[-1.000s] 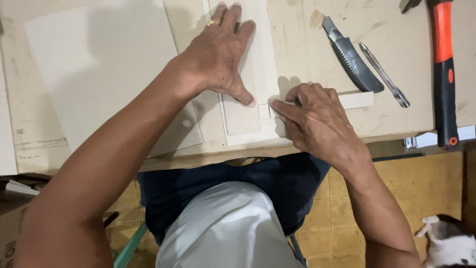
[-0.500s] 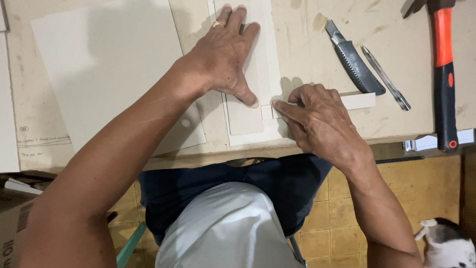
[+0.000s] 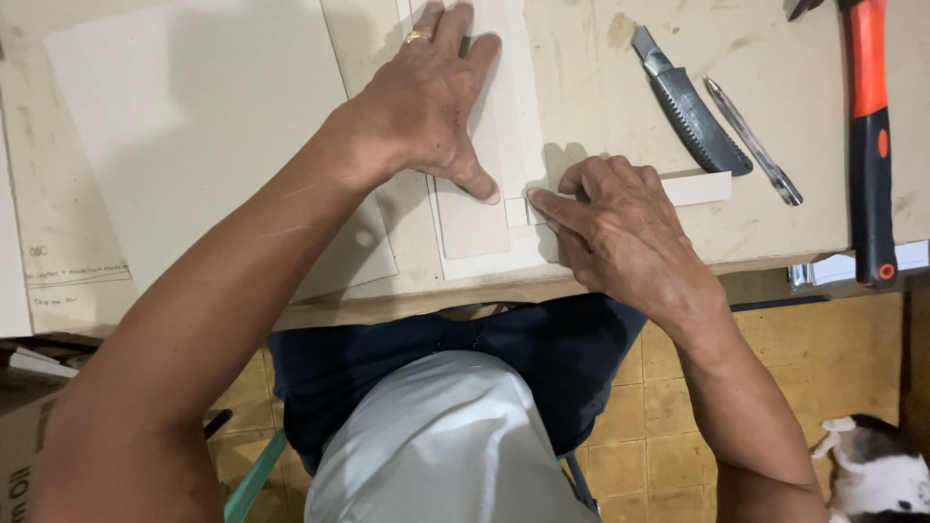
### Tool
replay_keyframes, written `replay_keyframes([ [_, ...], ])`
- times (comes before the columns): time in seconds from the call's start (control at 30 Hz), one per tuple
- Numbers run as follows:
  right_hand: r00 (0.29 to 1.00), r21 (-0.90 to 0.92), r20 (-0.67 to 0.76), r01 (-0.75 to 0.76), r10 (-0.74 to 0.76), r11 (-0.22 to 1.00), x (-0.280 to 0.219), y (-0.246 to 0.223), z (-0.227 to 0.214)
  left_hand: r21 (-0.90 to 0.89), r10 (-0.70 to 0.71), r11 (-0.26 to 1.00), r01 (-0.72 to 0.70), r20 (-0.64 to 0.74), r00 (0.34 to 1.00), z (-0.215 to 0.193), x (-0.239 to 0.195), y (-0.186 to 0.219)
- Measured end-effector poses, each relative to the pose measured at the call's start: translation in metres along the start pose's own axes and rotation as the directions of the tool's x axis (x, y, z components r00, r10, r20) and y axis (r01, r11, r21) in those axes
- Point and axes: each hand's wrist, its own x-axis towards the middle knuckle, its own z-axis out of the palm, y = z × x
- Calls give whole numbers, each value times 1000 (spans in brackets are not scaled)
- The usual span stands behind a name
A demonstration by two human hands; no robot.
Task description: Measuring, marking, and cutting cardboard strips with a utility knife to prepare them for document binding or reinforcement.
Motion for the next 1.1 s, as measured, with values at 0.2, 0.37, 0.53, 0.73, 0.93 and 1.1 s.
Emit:
replay_keyframes([
  [0.2,1000,-16,-19,12,-13,1000,0,-2,-1,45,55,998,-52,-65,996,7,4,-6],
  [0.37,1000,-11,-28,12,-12,1000,0,-2,0,54,42,998,-39,-51,998,8,6,-7],
  [0.53,1000,-6,-22,13,-14,1000,-1,0,1,82,45,996,-40,-58,997,7,5,-5],
  [0.73,999,-2,-52,17,-17,1000,0,-1,5,56,52,997,-49,-55,997,8,0,-9],
  [0.93,981,90,-193,22,-4,996,10,35,-39,26,122,992,-121,-69,990,8,12,-13],
  [1.1,898,-59,-376,-271,230,961,13,139,-43,-1,-74,997,74,59,995,-5,-3,3],
])
